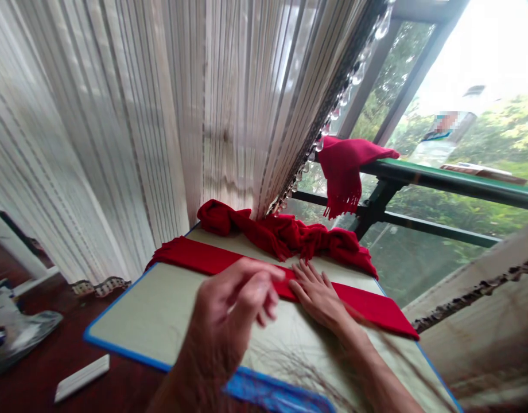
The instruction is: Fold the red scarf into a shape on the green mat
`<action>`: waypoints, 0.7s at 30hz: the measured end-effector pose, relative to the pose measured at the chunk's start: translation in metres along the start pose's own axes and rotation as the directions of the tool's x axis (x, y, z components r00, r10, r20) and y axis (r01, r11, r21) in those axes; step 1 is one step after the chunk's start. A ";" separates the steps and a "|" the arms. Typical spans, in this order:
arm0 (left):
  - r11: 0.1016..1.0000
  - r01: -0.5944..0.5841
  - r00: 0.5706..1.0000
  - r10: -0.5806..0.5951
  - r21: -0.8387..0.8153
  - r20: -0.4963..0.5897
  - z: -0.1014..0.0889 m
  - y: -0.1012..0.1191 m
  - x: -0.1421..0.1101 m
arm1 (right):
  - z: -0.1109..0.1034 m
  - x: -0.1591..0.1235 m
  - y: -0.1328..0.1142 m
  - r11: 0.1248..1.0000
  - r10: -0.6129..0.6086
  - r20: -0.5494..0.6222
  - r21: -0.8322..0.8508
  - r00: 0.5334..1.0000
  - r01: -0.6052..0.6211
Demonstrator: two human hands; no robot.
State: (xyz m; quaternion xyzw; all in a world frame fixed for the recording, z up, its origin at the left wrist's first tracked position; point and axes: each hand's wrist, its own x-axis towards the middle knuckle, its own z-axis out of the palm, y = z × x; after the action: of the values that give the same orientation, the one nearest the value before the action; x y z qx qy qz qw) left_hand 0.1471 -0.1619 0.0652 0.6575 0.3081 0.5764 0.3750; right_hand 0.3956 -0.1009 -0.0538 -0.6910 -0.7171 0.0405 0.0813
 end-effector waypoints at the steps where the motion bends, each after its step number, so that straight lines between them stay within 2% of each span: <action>1: 0.997 -0.054 0.993 0.059 -0.052 0.098 0.010 -0.005 0.021 | 0.001 0.000 0.000 1.000 -0.004 0.001 -0.010 1.000 0.004; 3: 0.980 -0.198 0.937 0.180 0.029 0.299 0.033 -0.023 0.065 | 0.001 -0.001 -0.001 1.000 -0.018 -0.008 -0.021 1.000 0.018; 4: 0.950 -0.288 0.884 0.215 0.120 0.414 0.042 -0.036 0.084 | 0.001 -0.001 -0.001 0.999 -0.023 -0.013 -0.022 1.000 0.023; 6: 0.819 -0.473 0.746 0.177 0.324 0.642 0.055 -0.067 0.108 | 0.001 -0.001 -0.001 1.000 -0.024 -0.017 -0.018 1.000 0.024; 8: 0.768 -0.526 0.676 0.116 0.365 0.728 0.056 -0.101 0.113 | 0.001 -0.001 -0.001 1.000 -0.027 -0.018 -0.005 0.999 0.027; 11: 0.742 -0.538 0.622 0.029 0.400 0.782 0.041 -0.142 0.098 | 0.001 0.000 -0.001 1.000 -0.018 -0.009 -0.009 1.000 0.018; 13: 0.719 -0.536 0.587 -0.058 0.442 0.807 0.029 -0.158 0.087 | 0.001 0.001 0.000 1.000 -0.005 0.007 -0.023 1.000 0.005; 15: 0.698 -0.543 0.550 -0.124 0.467 0.826 0.022 -0.168 0.081 | 0.002 0.002 0.001 1.000 -0.001 0.014 -0.028 1.000 0.001; 17: 0.685 -0.564 0.522 -0.136 0.461 0.842 0.019 -0.171 0.080 | 0.003 0.002 0.002 1.000 -0.001 0.008 -0.029 1.000 0.001; 21: 0.673 -0.595 0.502 -0.115 0.439 0.857 0.021 -0.173 0.081 | 0.006 0.003 0.004 0.999 0.001 0.007 -0.036 1.000 0.000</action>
State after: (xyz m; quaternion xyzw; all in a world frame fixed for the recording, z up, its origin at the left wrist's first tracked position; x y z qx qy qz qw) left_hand 0.1850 -0.0052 -0.0402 0.9752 0.1775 0.0807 0.1048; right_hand 0.3986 -0.0974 -0.0602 -0.6924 -0.7178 0.0301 0.0666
